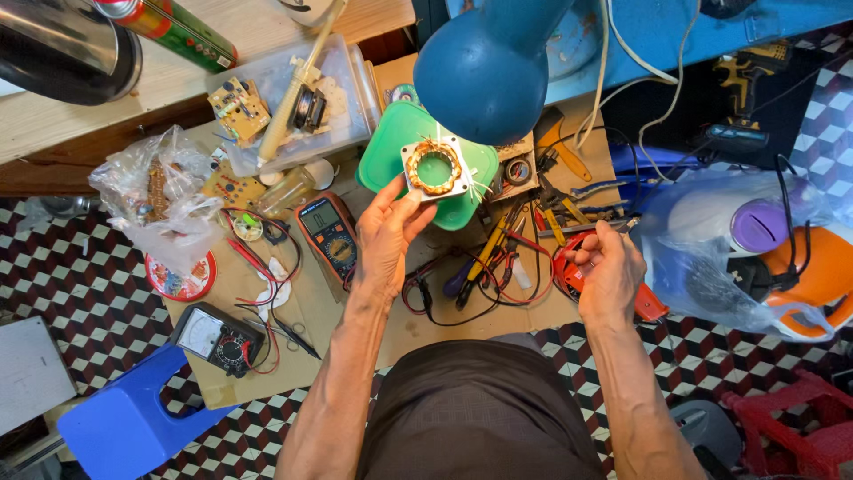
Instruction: The person holds a small copper-wound coil assembly and uses a multimeter to test electrical continuity across its terminals. The person repeatedly touches the multimeter probes to different points on the coil while observing the meter display.
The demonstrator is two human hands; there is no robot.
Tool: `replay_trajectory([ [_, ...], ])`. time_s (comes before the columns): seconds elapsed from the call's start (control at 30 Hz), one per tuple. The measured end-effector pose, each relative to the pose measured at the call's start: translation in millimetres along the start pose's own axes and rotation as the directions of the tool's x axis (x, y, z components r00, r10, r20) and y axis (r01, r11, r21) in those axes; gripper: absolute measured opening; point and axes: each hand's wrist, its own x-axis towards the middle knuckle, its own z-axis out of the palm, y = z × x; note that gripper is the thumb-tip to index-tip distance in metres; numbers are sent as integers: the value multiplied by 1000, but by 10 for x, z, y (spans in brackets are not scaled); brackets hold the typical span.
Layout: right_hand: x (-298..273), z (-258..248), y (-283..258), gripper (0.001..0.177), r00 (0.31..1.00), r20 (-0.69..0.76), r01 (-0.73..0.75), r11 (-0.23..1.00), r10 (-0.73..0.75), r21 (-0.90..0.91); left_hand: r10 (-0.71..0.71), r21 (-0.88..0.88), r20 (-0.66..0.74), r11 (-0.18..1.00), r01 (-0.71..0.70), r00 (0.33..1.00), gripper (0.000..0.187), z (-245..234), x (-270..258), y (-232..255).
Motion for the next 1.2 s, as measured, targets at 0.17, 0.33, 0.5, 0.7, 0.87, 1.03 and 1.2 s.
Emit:
replay_trajectory([
  [0.17,-126,-179,282,16,999,40,5,979,4,-203,27,51,22,998,-28,999,63,-125,66,-188],
  [0.33,-253,-179,628,28,982,146,-55,925,118,-376,32,279,-76,960,-10,997,56,-223,51,-211],
  [0.5,-556,-111,703,24,952,178,-72,749,248,-658,124,358,-48,929,-99,991,53,-397,-119,-116],
  [0.7,-560,-109,907,38,984,164,103,515,74,-851,113,476,-189,879,-9,975,43,-879,-597,-323],
  [0.87,84,-147,1324,38,793,515,593,223,-324,-774,-162,500,-337,803,323,927,64,-1383,-1005,-1101],
  [1.03,550,-39,1557,44,859,492,506,93,-144,-857,-163,665,-265,683,303,950,56,-1708,-1206,-1817],
  [1.2,348,-50,1353,28,898,399,430,174,-186,-886,-14,875,-203,447,187,979,33,-1569,-1142,-1868],
])
